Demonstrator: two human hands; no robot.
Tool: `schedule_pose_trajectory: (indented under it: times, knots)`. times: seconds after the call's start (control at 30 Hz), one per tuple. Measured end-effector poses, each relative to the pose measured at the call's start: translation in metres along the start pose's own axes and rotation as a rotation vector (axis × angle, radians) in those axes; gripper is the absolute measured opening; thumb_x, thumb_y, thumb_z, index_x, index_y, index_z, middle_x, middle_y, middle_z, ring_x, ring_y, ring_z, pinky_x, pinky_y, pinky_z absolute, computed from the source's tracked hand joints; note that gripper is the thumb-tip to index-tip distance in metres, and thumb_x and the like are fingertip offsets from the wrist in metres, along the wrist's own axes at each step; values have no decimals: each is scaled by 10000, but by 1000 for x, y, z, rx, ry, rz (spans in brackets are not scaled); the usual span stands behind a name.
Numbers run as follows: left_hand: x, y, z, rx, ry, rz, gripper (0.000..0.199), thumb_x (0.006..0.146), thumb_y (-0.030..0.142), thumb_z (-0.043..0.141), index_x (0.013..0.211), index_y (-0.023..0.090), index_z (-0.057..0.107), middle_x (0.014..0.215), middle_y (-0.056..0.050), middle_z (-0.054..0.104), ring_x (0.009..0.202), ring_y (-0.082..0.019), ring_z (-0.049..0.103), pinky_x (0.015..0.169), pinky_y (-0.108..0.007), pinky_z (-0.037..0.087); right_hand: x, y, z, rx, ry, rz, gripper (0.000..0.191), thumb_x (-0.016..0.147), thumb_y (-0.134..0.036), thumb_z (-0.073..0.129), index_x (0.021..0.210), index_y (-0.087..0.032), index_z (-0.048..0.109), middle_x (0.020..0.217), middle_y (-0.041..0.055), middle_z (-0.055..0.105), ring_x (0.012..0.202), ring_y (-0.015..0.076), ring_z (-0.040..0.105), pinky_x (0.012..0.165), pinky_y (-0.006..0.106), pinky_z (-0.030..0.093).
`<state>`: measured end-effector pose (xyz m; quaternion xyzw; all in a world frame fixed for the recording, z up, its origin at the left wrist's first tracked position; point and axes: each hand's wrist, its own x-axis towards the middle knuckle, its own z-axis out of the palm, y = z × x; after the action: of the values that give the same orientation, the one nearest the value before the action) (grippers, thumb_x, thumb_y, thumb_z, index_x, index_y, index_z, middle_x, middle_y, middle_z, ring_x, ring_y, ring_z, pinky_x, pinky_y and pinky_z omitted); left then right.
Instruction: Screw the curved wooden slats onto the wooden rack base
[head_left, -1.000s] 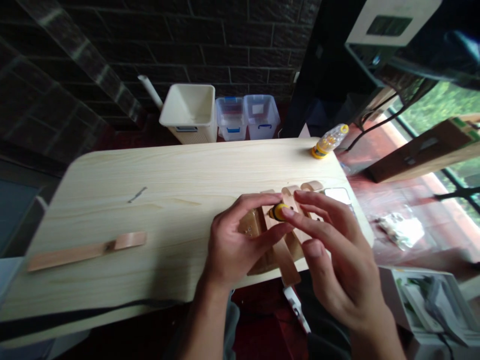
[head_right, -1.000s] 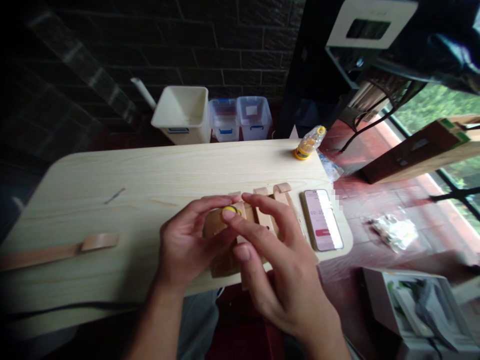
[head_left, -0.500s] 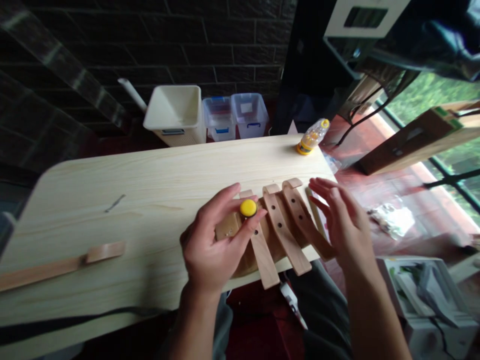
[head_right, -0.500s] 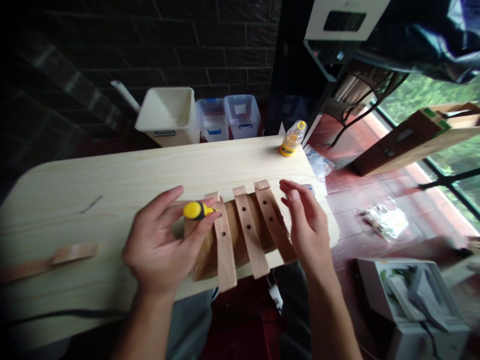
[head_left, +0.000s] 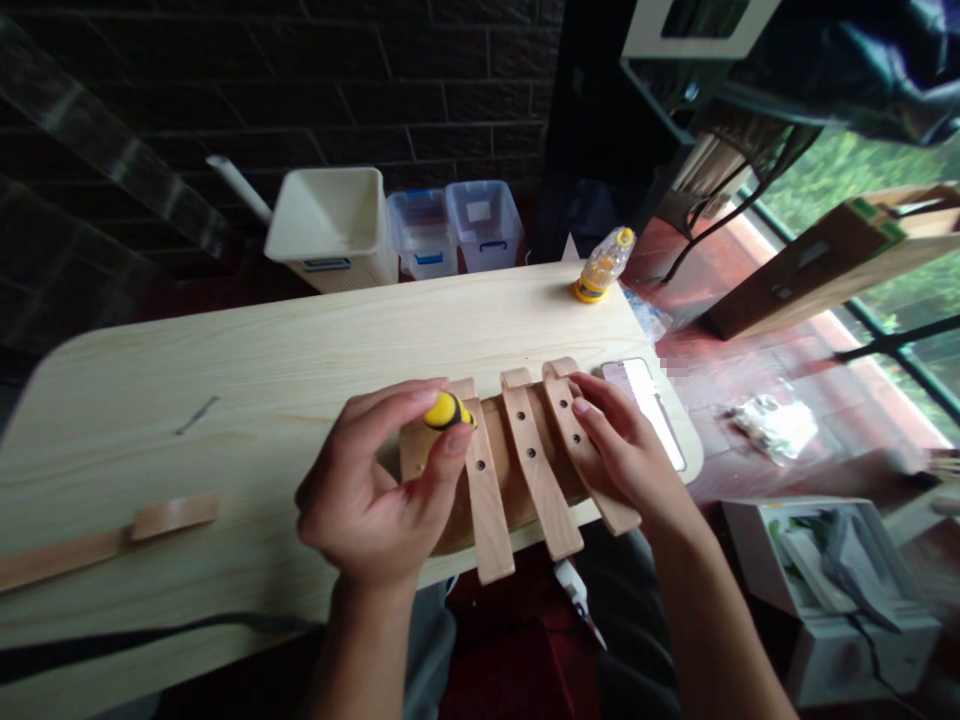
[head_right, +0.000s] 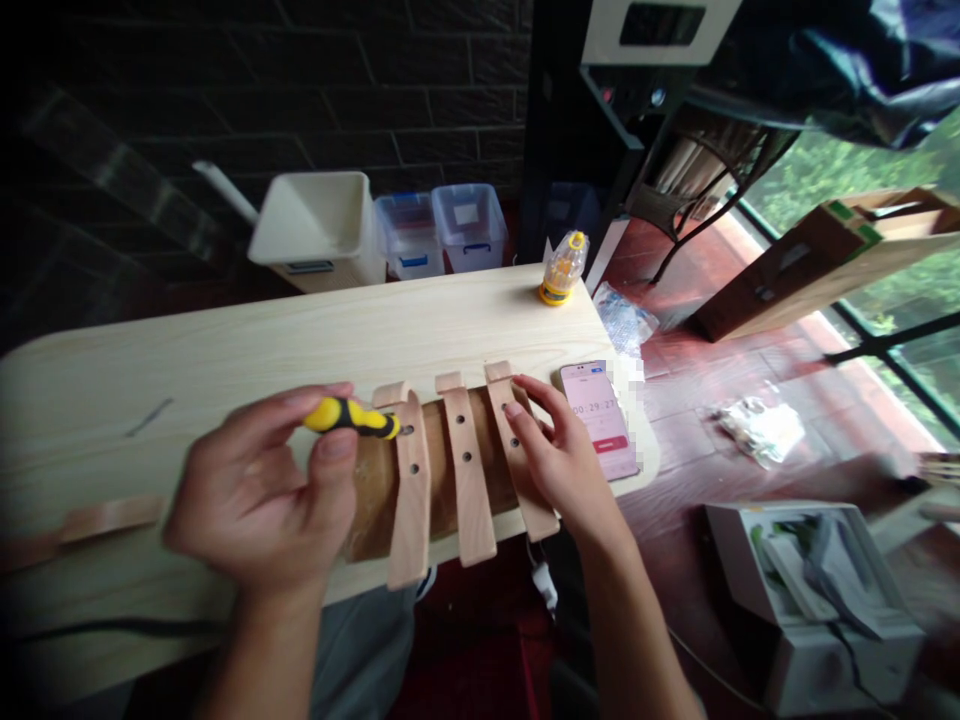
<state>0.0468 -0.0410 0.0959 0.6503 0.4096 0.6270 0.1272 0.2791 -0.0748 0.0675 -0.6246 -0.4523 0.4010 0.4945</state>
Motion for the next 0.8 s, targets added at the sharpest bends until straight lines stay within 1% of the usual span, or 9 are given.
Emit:
schedule_pose_trajectory:
  times: [0.1,0.2,0.3,0.43,0.57,0.67,0.8]
  knots:
    - [3,1,5,-8,67,38,209,989,242,835,1194,263,800,1079,-39,853,959,-215,837,875,-381,718,-1,4,3,11,47,22,458,987,-581,787,1340,-292,755,1449,111,779,1377,303,726,1194,540,589]
    - [4,1,7,-31,97,60,211,988,194,828,1189,255,818,1049,-36,855,937,-204,834,861,-358,705,-2,7,7,19,78,12,433,973,-572,799,1293,-283,758,1403,111,789,1326,299,742,1158,538,615]
    - [3,3,7,-30,78,64,218,998,161,810,1200,243,812,1074,-47,853,961,-209,839,871,-362,702,-2,9,11,41,87,-6,431,976,-567,794,1294,-277,762,1404,113,791,1347,299,734,1168,527,612]
    - [4,6,5,-23,53,79,319,967,97,811,1250,239,771,1091,-43,849,966,-217,844,860,-375,710,-2,10,13,68,68,-19,433,994,-534,784,1348,-286,752,1428,102,791,1353,286,743,1185,504,605]
    - [6,7,4,3,35,102,242,974,117,799,1180,236,754,1066,-39,838,976,-232,847,863,-397,714,-2,11,13,63,57,-25,428,1004,-527,775,1362,-293,754,1428,95,798,1347,287,753,1188,499,603]
    - [6,7,3,-5,36,104,203,994,140,783,1171,235,753,1068,-45,840,979,-235,850,858,-402,714,-1,12,13,50,62,-41,446,1008,-557,761,1365,-291,759,1417,98,805,1352,295,748,1187,502,603]
    - [6,8,1,48,11,93,164,1017,180,768,1167,240,743,1067,-46,844,978,-241,853,856,-422,717,1,14,12,26,54,-70,472,1012,-592,744,1376,-292,765,1386,102,816,1347,306,748,1175,509,609]
